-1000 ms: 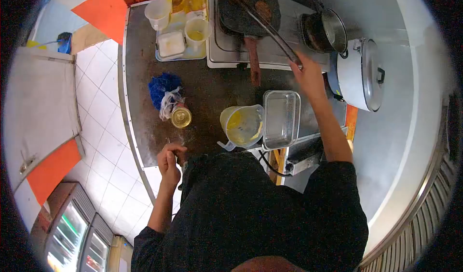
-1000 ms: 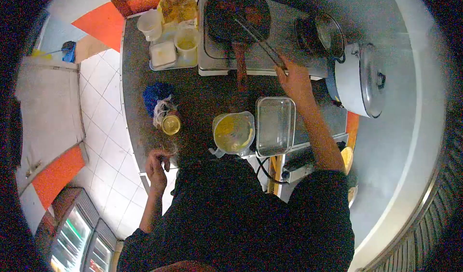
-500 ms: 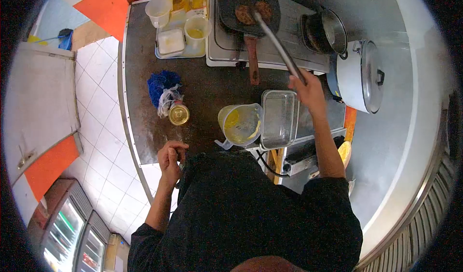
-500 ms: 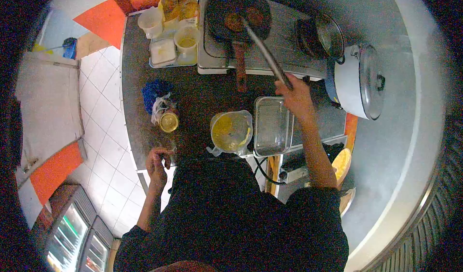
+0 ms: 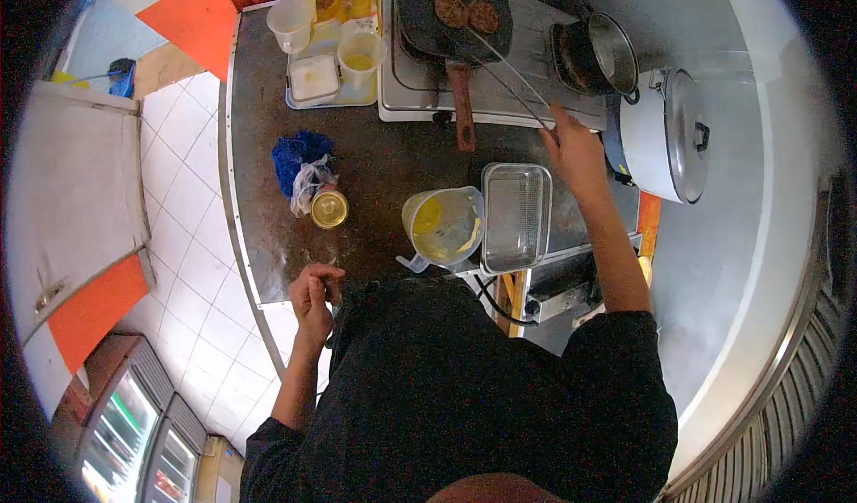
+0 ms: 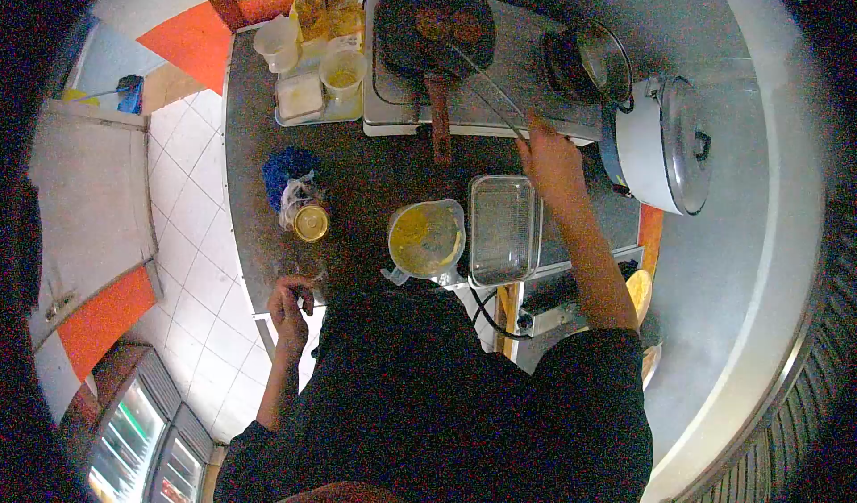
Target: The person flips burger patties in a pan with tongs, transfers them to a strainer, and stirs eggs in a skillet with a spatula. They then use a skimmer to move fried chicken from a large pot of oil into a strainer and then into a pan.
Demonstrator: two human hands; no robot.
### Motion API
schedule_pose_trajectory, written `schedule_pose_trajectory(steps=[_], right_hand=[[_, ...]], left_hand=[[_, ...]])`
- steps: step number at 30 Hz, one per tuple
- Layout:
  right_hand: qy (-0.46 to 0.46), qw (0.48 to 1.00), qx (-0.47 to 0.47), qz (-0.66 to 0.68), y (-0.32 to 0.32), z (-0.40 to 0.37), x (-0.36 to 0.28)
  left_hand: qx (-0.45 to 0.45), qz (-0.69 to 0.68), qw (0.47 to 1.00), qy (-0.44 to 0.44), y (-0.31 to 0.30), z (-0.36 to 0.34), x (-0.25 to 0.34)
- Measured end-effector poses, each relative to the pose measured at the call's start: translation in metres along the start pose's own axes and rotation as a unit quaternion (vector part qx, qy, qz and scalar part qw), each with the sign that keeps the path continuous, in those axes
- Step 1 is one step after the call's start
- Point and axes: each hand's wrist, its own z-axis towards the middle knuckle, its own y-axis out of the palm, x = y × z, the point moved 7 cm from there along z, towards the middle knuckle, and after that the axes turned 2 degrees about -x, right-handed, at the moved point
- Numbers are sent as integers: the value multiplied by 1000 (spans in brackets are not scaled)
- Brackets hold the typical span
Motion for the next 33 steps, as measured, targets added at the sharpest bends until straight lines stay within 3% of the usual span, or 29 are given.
schedule_pose_trajectory(steps=[3, 8, 15, 21, 30, 33], right_hand=[[-14, 996, -6, -85, 12, 12, 0], [-14, 999, 4, -50, 12, 29, 5], [8, 998, 43, -49, -12, 6, 37], [3, 994, -11, -108, 2, -6, 59], [26, 996, -2, -86, -5, -19, 42], [-26, 990, 26, -136, 2, -11, 34]], left_hand=[[-12, -3, 1000, 4, 7, 4, 4], [-34, 6, 999, 16, 8, 7, 10], [3, 15, 1000, -2, -2, 0, 1], [-28, 12, 999, 8, 9, 4, 6], [-17, 2, 1000, -10, 3, 0, 3], [-10, 19, 1000, 0, 6, 1, 8]])
